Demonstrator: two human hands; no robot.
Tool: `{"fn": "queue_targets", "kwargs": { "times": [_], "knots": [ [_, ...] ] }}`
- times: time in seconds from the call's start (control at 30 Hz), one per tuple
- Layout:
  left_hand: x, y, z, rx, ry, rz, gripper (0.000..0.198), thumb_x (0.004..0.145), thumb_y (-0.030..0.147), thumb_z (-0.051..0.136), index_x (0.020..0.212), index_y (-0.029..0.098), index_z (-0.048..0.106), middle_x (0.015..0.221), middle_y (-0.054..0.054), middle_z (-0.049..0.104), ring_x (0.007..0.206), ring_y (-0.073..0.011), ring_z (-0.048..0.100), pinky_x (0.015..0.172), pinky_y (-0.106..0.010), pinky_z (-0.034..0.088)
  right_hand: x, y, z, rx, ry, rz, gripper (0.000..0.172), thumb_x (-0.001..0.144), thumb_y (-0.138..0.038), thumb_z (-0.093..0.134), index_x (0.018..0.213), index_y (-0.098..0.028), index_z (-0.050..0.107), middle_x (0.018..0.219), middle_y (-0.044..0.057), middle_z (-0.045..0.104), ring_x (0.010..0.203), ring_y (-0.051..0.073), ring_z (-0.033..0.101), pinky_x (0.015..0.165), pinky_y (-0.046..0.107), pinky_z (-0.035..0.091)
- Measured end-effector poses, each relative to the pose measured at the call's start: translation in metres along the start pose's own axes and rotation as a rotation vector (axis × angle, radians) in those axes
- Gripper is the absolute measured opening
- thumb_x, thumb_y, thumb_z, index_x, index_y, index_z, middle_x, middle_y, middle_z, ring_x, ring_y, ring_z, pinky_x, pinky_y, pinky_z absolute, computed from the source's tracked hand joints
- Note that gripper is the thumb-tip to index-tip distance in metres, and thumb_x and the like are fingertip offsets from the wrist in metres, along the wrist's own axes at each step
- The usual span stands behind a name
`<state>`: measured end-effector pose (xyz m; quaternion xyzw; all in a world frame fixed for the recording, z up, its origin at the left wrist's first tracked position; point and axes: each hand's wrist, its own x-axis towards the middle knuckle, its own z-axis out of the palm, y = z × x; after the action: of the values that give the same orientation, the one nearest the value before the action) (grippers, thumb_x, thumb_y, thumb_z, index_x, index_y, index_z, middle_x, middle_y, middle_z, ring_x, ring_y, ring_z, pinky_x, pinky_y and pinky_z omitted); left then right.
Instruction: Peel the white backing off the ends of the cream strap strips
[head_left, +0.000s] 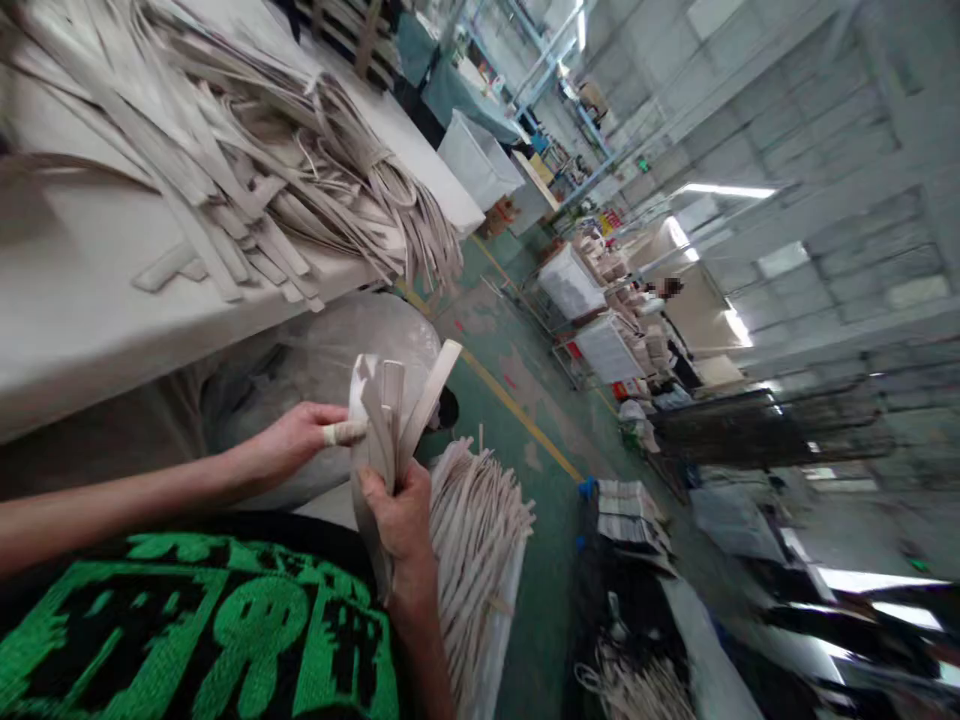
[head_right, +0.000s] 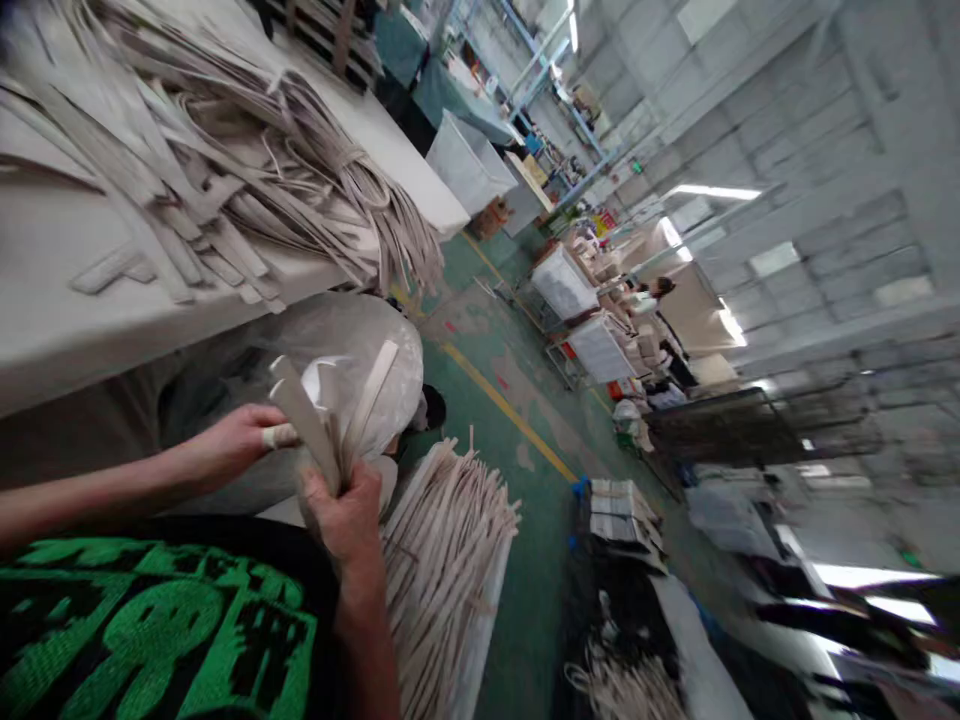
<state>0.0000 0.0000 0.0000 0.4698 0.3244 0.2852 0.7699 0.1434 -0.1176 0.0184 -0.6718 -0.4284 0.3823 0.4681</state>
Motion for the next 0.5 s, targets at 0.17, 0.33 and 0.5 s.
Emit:
{"fn": "queue_targets", "kwargs": {
  "times": [0.17, 0.33, 0.5],
  "knots": [
    [-0.004, 0.005, 0.002, -0.026, -0.019, 0.008, 0.024, 0.059, 0.041, 0.086, 0.059, 0.020, 0.075, 0.062, -0.003, 0.070, 0.066, -0.0204, 0.059, 0.075, -0.033, 0.050, -0.014, 0.004, 0.006, -0.058, 0.063, -0.058, 0.020, 0.078, -0.033, 0.074, 0.087, -0.015, 0.076, 0.071, -0.001, 0.063, 0.064, 0.014, 0.050, 0.059, 0.024, 0.045],
    [-0.008, 0.004, 0.010, -0.048, -0.090, -0.033, 0.026, 0.067, 0.045, 0.084, 0.069, 0.019, 0.079, 0.072, -0.006, 0.075, 0.075, -0.0232, 0.066, 0.078, -0.034, 0.052, -0.005, 0.005, 0.002, -0.036, 0.107, -0.074, 0.023, 0.080, -0.037, 0.073, 0.081, -0.014, 0.074, 0.067, 0.000, 0.063, 0.061, 0.014, 0.050, 0.060, 0.026, 0.047],
    [0.003, 0.008, -0.005, -0.105, 0.089, 0.040, 0.033, 0.053, 0.043, 0.094, 0.060, 0.017, 0.075, 0.060, -0.003, 0.071, 0.064, -0.0178, 0.062, 0.065, -0.026, 0.049, -0.010, 0.010, 0.002, -0.071, -0.017, -0.068, 0.022, 0.077, -0.036, 0.074, 0.074, -0.015, 0.070, 0.062, -0.003, 0.056, 0.057, 0.012, 0.046, 0.053, 0.024, 0.041]
  ]
}}
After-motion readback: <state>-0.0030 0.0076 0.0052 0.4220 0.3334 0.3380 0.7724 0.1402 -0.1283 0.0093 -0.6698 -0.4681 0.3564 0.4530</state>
